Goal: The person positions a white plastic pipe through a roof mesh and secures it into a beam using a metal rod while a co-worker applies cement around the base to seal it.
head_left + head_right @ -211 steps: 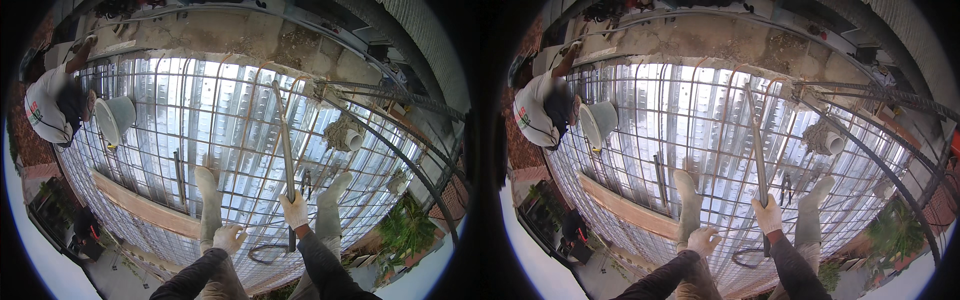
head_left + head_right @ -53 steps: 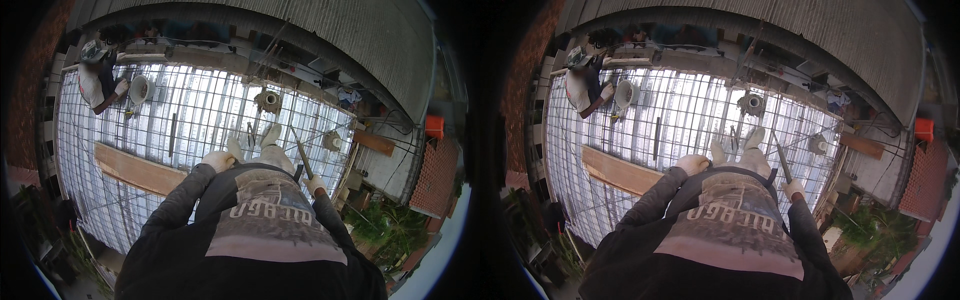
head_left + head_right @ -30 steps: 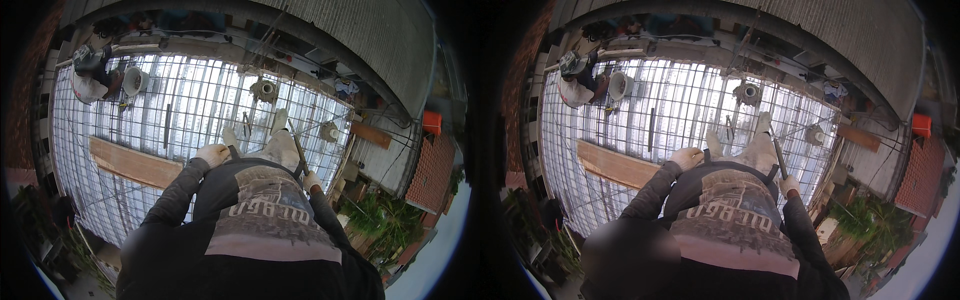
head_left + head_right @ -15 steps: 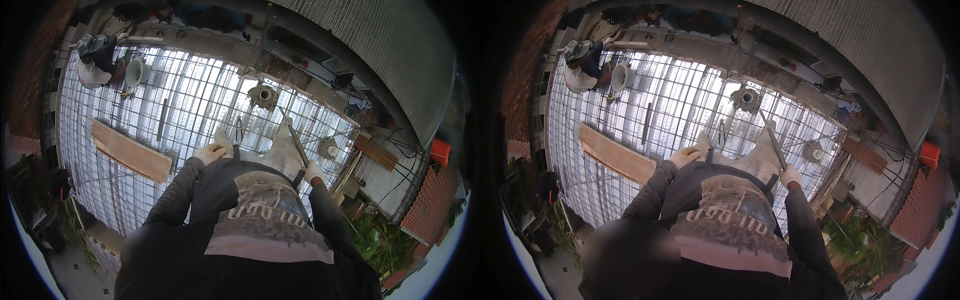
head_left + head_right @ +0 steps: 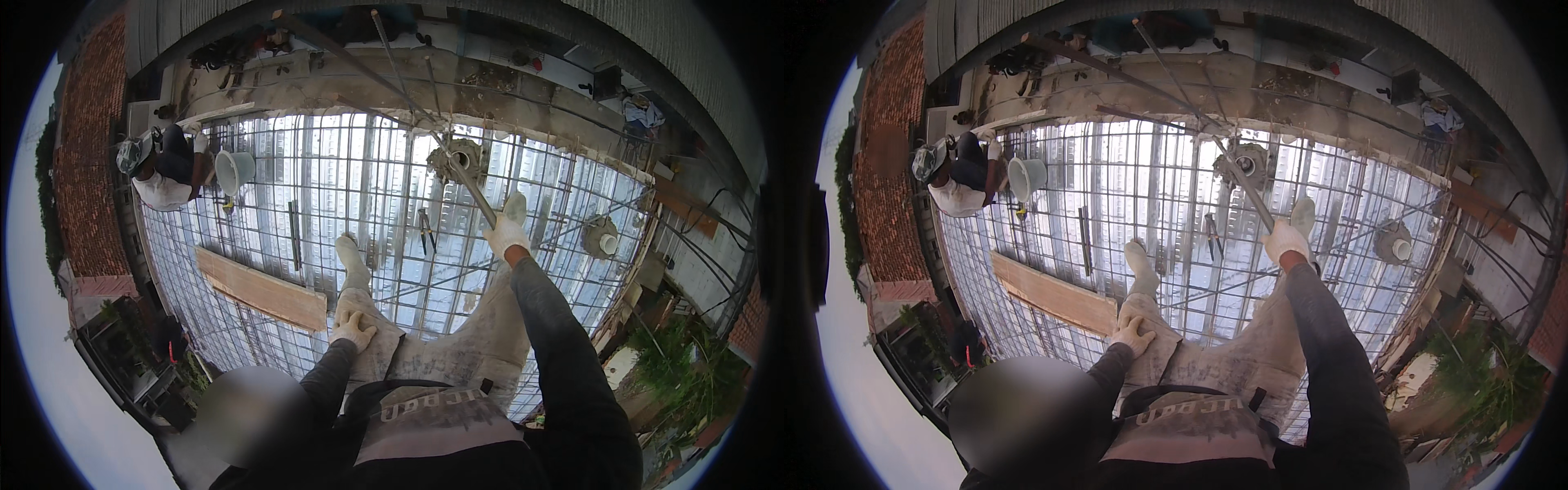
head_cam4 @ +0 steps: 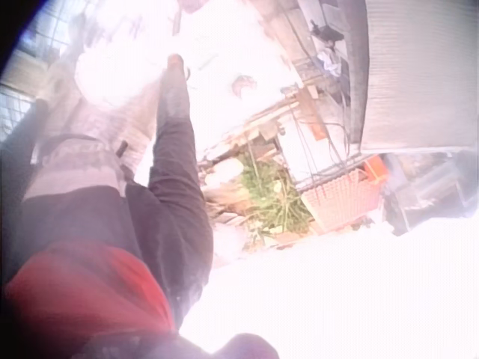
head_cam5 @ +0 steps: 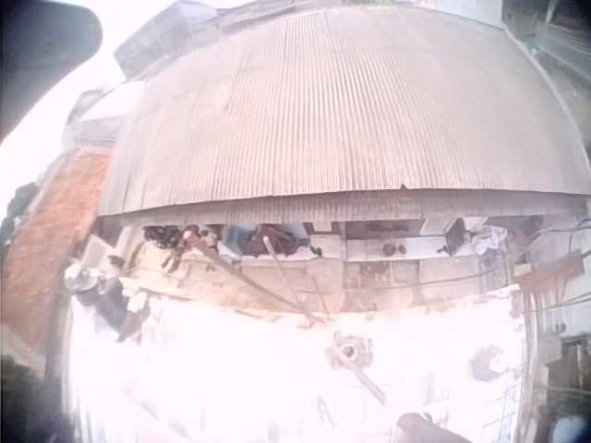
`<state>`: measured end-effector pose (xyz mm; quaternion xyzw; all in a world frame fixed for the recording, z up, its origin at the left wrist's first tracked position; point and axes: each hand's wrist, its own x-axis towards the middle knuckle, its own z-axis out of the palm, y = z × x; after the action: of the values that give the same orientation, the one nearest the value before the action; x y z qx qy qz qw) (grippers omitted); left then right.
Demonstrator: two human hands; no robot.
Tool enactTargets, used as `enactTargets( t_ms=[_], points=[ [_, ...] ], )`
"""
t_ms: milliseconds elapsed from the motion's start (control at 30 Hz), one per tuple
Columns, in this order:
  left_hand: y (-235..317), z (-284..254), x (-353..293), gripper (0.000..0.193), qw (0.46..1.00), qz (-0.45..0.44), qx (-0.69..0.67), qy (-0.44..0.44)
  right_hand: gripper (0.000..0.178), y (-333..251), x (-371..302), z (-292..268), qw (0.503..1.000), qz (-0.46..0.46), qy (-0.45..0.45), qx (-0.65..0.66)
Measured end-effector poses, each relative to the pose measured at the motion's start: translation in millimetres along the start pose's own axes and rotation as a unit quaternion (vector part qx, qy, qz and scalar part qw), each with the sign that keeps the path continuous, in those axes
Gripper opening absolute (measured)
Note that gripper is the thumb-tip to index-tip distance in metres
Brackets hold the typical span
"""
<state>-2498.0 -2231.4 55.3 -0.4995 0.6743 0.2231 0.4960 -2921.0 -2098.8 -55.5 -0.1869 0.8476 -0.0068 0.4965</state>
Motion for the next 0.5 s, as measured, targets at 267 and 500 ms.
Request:
enactTargets(
  t_ms=[267,500],
  points=[
    [-96.1,52.5,143.1,0.062,0.993,-0.021,-0.1,0.05,0.049,-73.2,166.5,116.6,0.995,0.015,0.031,0.092],
    [-71.5,74.3,150.5,0.045,0.985,-0.089,-0.14,0.038,0.051,-67.4,275.8,141.6,0.996,-0.012,0.06,0.066]
  ],
)
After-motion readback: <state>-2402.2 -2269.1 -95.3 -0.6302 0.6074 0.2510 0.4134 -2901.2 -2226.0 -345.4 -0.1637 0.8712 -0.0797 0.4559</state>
